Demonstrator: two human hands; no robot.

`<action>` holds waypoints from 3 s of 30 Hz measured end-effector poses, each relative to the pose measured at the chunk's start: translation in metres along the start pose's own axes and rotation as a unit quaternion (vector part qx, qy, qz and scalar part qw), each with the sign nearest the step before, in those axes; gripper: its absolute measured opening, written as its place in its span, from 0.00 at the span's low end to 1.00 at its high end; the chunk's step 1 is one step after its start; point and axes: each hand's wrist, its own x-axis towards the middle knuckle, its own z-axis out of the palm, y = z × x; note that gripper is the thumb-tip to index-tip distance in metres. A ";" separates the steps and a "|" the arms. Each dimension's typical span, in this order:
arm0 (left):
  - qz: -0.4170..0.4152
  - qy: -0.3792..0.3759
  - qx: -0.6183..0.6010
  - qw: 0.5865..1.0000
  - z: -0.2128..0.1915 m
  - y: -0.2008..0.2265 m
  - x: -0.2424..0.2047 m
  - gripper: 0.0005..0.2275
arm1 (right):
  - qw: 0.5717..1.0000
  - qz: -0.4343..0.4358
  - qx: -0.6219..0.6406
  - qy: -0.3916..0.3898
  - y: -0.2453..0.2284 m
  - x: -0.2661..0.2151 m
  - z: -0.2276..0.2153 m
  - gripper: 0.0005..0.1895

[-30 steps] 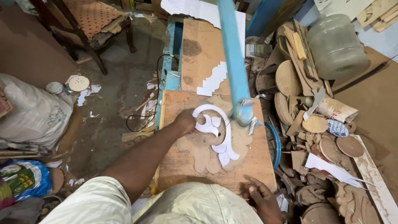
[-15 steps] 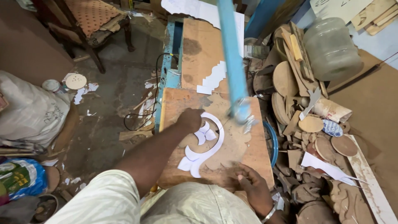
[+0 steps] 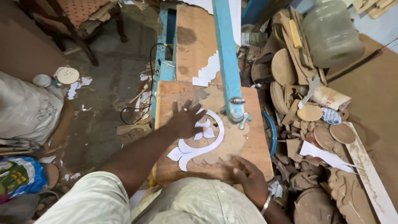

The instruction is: Manually operate a fret saw to cut an intricate floral pattern out of a thin wood board.

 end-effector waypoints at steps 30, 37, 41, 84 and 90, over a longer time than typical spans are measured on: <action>0.225 -0.184 0.168 0.942 -0.053 -0.002 0.043 0.47 | 0.846 -0.232 -0.473 0.083 -0.043 0.070 0.043 0.54; 0.240 -0.193 0.166 0.937 -0.055 -0.003 0.047 0.47 | 0.858 -0.247 -0.437 0.108 -0.045 0.067 0.045 0.53; 0.246 -0.200 0.158 0.935 -0.057 -0.004 0.048 0.47 | 0.871 -0.237 -0.417 0.109 -0.048 0.066 0.044 0.51; 0.209 -0.198 0.147 0.946 -0.054 0.004 0.044 0.45 | 0.876 -0.245 -0.406 0.093 -0.053 0.066 0.041 0.51; 0.204 -0.205 0.143 0.947 -0.055 0.005 0.043 0.44 | 0.887 -0.176 -0.422 0.059 -0.054 0.068 0.040 0.48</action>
